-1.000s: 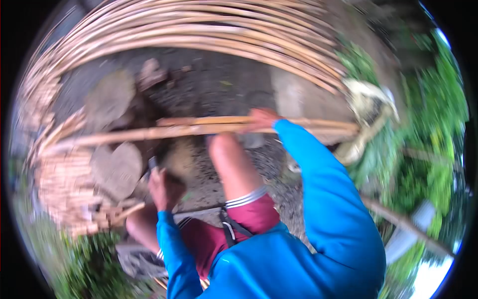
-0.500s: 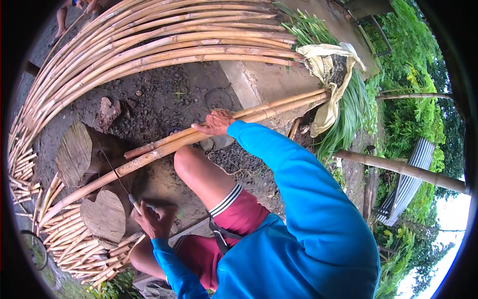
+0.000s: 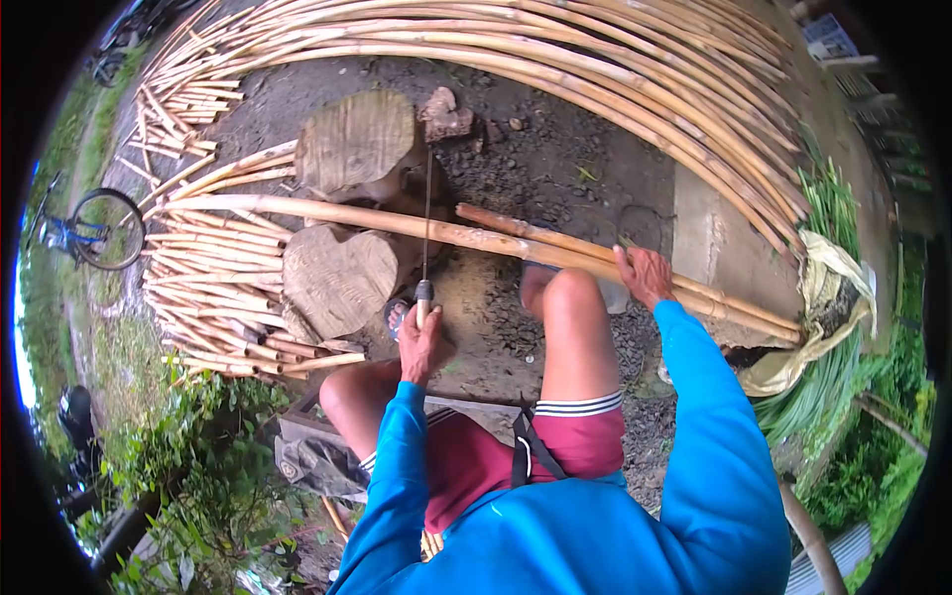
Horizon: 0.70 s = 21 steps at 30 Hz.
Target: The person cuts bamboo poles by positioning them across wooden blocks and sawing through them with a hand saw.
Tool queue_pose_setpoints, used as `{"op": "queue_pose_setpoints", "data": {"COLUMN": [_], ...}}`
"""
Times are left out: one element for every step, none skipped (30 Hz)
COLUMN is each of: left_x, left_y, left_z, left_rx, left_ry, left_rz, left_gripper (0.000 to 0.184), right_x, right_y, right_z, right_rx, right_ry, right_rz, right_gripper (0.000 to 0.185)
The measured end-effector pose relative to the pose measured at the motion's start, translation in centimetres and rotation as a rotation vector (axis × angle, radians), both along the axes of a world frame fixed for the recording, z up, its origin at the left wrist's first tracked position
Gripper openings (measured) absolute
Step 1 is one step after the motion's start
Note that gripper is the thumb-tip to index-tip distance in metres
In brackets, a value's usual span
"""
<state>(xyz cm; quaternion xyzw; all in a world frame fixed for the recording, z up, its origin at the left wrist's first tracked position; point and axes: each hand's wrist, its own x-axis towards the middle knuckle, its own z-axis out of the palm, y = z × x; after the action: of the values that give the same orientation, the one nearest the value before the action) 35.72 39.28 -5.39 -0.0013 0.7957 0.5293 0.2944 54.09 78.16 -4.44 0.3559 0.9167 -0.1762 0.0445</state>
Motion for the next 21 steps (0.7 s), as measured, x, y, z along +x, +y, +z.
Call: {"op": "queue_pose_setpoints", "data": {"left_x": [0.0, -0.1, -0.2, -0.3, -0.3, -0.6, -1.0, -1.3, -1.7, -2.1, -2.4, -2.6, -2.7, -2.7, -2.5, -2.2, -2.1, -2.0, -2.0, -1.9, -2.0], "left_y": [0.5, 0.3, 0.1, 0.3, 0.3, 0.1, 0.0, -0.1, -0.1, -0.1, -0.2, -0.2, -0.2, -0.2, -0.1, 0.4, 0.7, 1.0, 1.3, 1.7, 2.1], "left_z": [1.7, 1.5, 1.3, 2.7, 2.9, 3.1, 3.3, 3.5, 3.7, 3.9, 4.1, 4.2, 4.2, 4.2, 4.7, 5.2, 5.6, 5.7, 5.9, 6.0, 6.1], "left_rx": [-0.013, -0.001, 0.011, 0.0, 0.012, 0.001, -0.009, -0.013, -0.01, -0.008, -0.011, -0.001, 0.011, 0.023, 0.023, 0.02, 0.017, 0.003, 0.002, -0.054, -0.109], "left_ry": [0.067, 0.059, 0.051, 0.077, 0.043, 0.041, 0.039, 0.043, 0.071, 0.098, 0.098, 0.084, 0.068, 0.066, 0.065, 0.053, 0.044, 0.007, 0.008, 0.112, 0.216], "left_rz": [-0.053, -0.071, -0.091, -0.141, -0.121, -0.138, -0.158, -0.144, -0.165, -0.188, -0.176, -0.176, -0.176, -0.171, -0.168, -0.17, -0.173, -0.189, -0.187, -0.239, -0.291], "left_gripper": [0.031, 0.031, 0.031, 0.031, 0.031, 0.032, 0.032, 0.032, 0.033, 0.033, 0.033, 0.033, 0.033, 0.033, 0.033, 0.033, 0.033, 0.034, 0.034, 0.034, 0.034], "right_x": [0.0, -0.1, -0.1, -0.1, -0.1, -0.1, -0.1, -0.1, -0.1, -0.1, 0.0, 0.0, 0.0, 0.0, 0.0, 0.0, 0.0, 0.0, 0.0, 0.0, 0.0], "right_y": [-0.1, -0.1, -0.2, -0.2, -0.1, -0.2, -0.3, -0.2, -0.3, -0.4, -0.4, -0.5, -0.5, -0.5, -0.5, -0.5, -0.5, -0.6, -0.6, -0.5, -0.5], "right_z": [0.1, 0.1, 0.1, 0.0, 0.0, 0.1, 0.2, 0.2, 0.2, 0.2, 0.1, 0.1, 0.1, 0.0, 0.0, 0.0, 0.0, -0.1, -0.1, -0.1, 0.0], "right_rx": [-0.005, 0.016, 0.036, 0.042, 0.038, 0.042, 0.046, 0.037, 0.034, 0.047, 0.059, 0.06, 0.059, 0.061, 0.064, 0.063, 0.069, 0.074, 0.072, 0.07, 0.07], "right_ry": [0.008, 0.021, 0.033, 0.04, 0.049, 0.055, 0.06, 0.041, 0.045, 0.073, 0.099, 0.093, 0.089, 0.087, 0.087, 0.087, 0.099, 0.112, 0.113, 0.096, 0.079], "right_rz": [0.015, 0.012, 0.006, 0.01, 0.029, 0.022, 0.012, 0.02, 0.034, 0.044, 0.052, 0.055, 0.063, 0.059, 0.053, 0.056, 0.051, 0.046, 0.047, 0.046, 0.044], "right_gripper": [0.057, 0.056, 0.055, 0.054, 0.054, 0.053, 0.053, 0.052, 0.052, 0.051, 0.051, 0.05, 0.05, 0.05, 0.049, 0.049, 0.049, 0.049, 0.049, 0.049, 0.048]}}
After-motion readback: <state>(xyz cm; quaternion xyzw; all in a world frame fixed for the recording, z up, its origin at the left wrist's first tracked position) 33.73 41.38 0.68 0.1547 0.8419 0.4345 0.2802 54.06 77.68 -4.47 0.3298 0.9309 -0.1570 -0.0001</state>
